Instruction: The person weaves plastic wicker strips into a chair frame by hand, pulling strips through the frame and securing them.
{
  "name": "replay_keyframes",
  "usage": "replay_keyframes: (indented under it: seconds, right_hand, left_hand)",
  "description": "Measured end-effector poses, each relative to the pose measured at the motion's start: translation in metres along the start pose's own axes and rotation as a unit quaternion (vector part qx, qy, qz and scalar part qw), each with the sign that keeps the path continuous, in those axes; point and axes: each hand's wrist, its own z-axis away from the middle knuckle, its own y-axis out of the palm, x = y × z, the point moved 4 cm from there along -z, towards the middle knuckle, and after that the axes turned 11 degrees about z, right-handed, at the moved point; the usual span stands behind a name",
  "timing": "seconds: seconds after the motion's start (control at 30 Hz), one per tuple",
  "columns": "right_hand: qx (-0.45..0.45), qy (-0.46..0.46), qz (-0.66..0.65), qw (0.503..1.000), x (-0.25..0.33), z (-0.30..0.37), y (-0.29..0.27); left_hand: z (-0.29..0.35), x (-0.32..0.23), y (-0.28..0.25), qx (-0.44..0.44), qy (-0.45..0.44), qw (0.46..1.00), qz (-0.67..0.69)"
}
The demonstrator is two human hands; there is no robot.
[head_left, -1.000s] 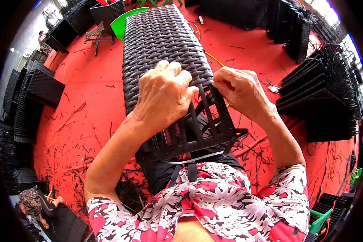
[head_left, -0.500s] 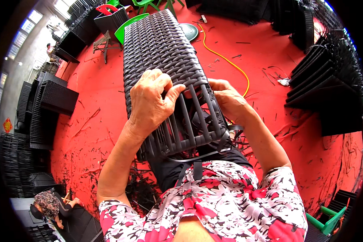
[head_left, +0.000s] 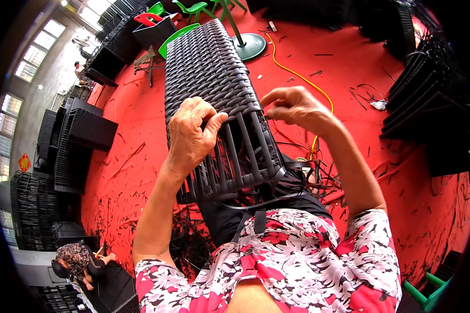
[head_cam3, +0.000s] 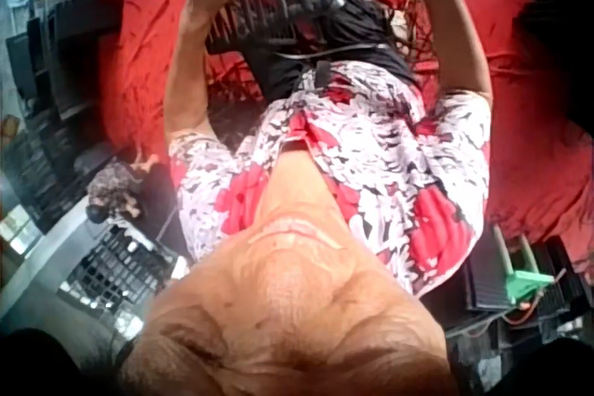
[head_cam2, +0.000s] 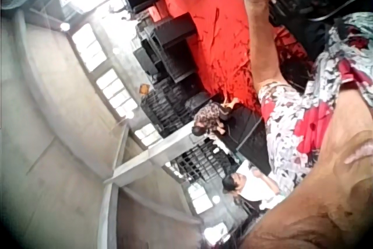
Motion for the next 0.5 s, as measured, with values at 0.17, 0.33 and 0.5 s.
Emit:
replay_keyframes:
  seconds: [0.17,0.33,0.5]
  right_hand:
    - [-0.085,-0.081,0.201,0.972,0.066,0.042,-0.040]
    - [-0.240,-0.338,0.561,0.717,0.121,0.056,-0.022]
    - [-0.392,-0.231,0.618,0.641,0.139,0.073,-0.079]
  left_hand:
    - [-0.024,-0.013,-0.010,0.017,0.004,0.998,0.068]
    - [-0.068,-0.073,0.034,0.155,0.000,0.912,0.379]
    - [-0.090,-0.071,0.024,0.102,-0.154,0.889,0.420]
